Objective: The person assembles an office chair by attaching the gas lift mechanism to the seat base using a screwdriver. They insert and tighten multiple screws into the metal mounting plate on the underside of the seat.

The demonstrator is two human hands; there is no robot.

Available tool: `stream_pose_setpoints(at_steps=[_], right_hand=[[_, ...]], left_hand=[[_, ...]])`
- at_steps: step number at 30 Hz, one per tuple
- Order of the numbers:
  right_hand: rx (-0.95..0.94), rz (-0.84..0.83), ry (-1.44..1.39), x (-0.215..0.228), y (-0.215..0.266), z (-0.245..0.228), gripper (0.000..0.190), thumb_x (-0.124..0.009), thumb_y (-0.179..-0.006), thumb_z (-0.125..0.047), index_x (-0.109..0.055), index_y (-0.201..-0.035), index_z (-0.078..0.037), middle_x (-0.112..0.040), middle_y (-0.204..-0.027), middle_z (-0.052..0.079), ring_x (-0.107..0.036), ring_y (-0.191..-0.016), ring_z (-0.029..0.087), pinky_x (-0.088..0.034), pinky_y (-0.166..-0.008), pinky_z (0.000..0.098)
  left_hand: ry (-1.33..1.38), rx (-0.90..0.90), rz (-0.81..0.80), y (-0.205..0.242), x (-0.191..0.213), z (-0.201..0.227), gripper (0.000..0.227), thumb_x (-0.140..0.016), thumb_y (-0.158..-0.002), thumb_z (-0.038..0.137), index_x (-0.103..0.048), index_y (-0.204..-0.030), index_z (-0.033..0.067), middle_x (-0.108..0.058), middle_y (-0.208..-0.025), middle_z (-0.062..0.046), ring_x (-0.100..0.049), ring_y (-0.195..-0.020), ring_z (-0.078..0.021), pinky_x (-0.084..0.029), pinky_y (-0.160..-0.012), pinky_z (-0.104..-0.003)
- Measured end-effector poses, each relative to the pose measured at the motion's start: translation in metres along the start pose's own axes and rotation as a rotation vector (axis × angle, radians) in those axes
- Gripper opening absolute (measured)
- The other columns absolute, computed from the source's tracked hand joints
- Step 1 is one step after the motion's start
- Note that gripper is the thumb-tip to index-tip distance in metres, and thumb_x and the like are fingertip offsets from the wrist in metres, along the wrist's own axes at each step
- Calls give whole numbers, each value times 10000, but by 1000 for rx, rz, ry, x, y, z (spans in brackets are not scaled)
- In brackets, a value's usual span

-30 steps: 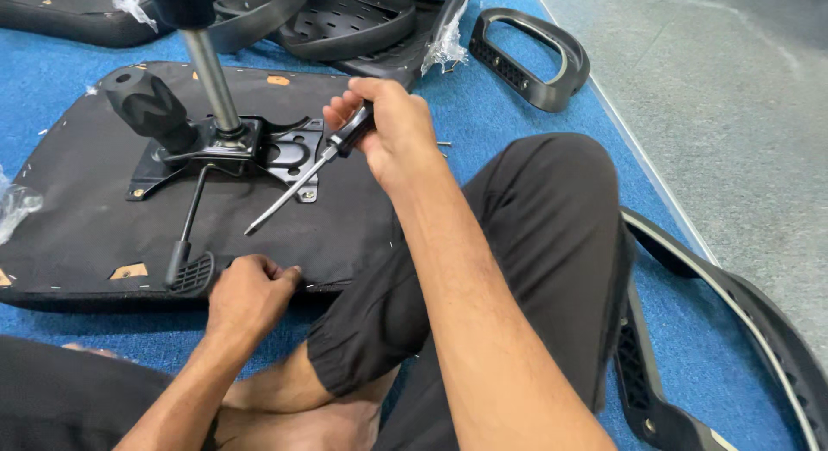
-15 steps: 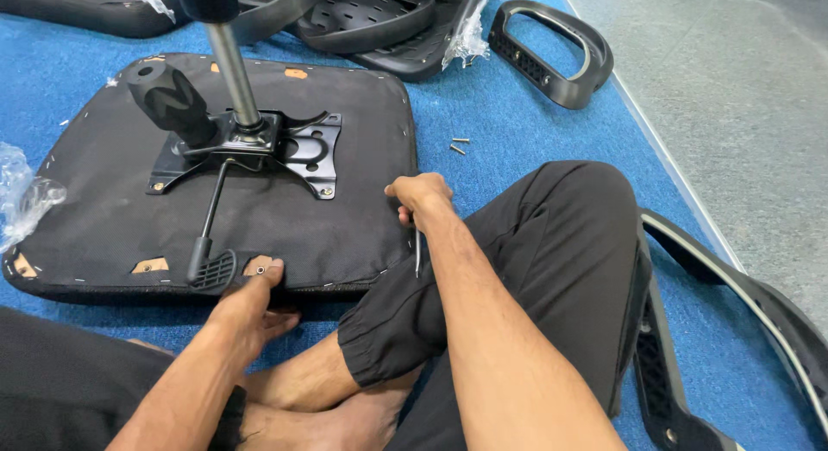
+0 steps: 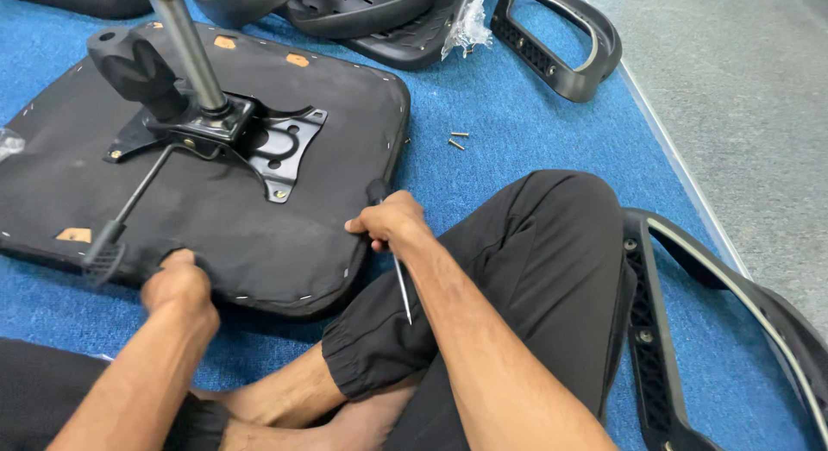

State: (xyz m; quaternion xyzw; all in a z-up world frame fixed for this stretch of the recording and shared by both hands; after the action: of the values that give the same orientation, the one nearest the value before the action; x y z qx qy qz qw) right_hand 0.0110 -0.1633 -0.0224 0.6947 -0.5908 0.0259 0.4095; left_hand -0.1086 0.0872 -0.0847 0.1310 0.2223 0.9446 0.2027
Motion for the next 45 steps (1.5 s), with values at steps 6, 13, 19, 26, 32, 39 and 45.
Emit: stream_pose_setpoints(at_steps=[6, 13, 19, 26, 32, 39, 45], right_hand=[[-18, -370, -200, -35, -10, 3, 185, -770, -846, -66, -696, -822, 102, -764, -772, 241, -517, -435, 125, -403, -399, 275], [94, -365, -83, -15, -10, -14, 185, -761, -824, -58, -700, -881, 107, -762, -771, 185, -558, -465, 124, -443, -396, 282], [299, -28, -78, 27, -28, -42, 272, -791, -789, -133, -674, -959, 45, -728, -752, 115, -653, -515, 155, -528, -410, 319], [402, 148, -156, 58, -95, -65, 506, -747, -787, -134, -615, -1258, -1, -743, -833, 96, -740, -582, 188, -576, -424, 330], [429, 171, 25, 63, -156, -78, 621, -751, -813, -198, -549, -1389, -81, -758, -885, 131, -745, -628, 210, -598, -481, 359], [355, 21, 189, 71, -197, -90, 745, -779, -826, -306, -464, -1492, -201, -737, -945, 122, -666, -593, 227, -555, -515, 357], [311, 38, 181, 69, -199, -84, 703, -814, -807, -313, -526, -1420, -126, -736, -925, 139, -672, -630, 217, -551, -522, 354]], left_hand=[[5, -89, 143, -52, 16, 32, 712, -738, -880, 396, -459, -1363, -47, -524, -1316, -235, -540, -1145, -393, -467, -911, -506], [-316, -84, 158, -57, 32, 36, 922, -799, -861, 418, -351, -1413, -170, -415, -1413, -356, -453, -1273, -491, -403, -1041, -519], [-840, -779, 52, 45, 22, 25, 1066, -845, -825, 291, -236, -1551, -197, -312, -1560, -351, -355, -1422, -512, -336, -1204, -538], [-992, -1124, -207, 119, -50, 46, 1252, -918, -581, 463, -287, -1475, -144, -237, -1563, -373, -217, -1469, -531, -255, -1174, -560], [-1104, -1049, -263, 113, -59, 35, 1431, -928, -421, 531, -258, -1522, -92, -173, -1625, -334, -141, -1469, -509, -175, -1160, -580], [-1186, -1055, -251, 104, -62, 29, 1323, -887, -492, 426, -249, -1545, -55, -179, -1592, -330, -144, -1487, -476, -131, -1198, -555], [-1202, -1107, -304, 89, -48, 25, 1299, -890, -479, 401, -268, -1525, -53, -180, -1620, -327, -150, -1478, -481, -150, -1190, -558]])
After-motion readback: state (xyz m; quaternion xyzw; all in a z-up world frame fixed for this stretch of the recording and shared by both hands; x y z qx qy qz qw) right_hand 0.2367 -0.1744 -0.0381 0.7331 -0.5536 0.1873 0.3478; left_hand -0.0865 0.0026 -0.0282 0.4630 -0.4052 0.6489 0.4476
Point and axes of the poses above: each hand's wrist, its own y-axis away from the middle knuckle, its own x-axis out of the back of the hand, z = x × y, the point moved 1 cm from there along -y, towards the middle knuckle
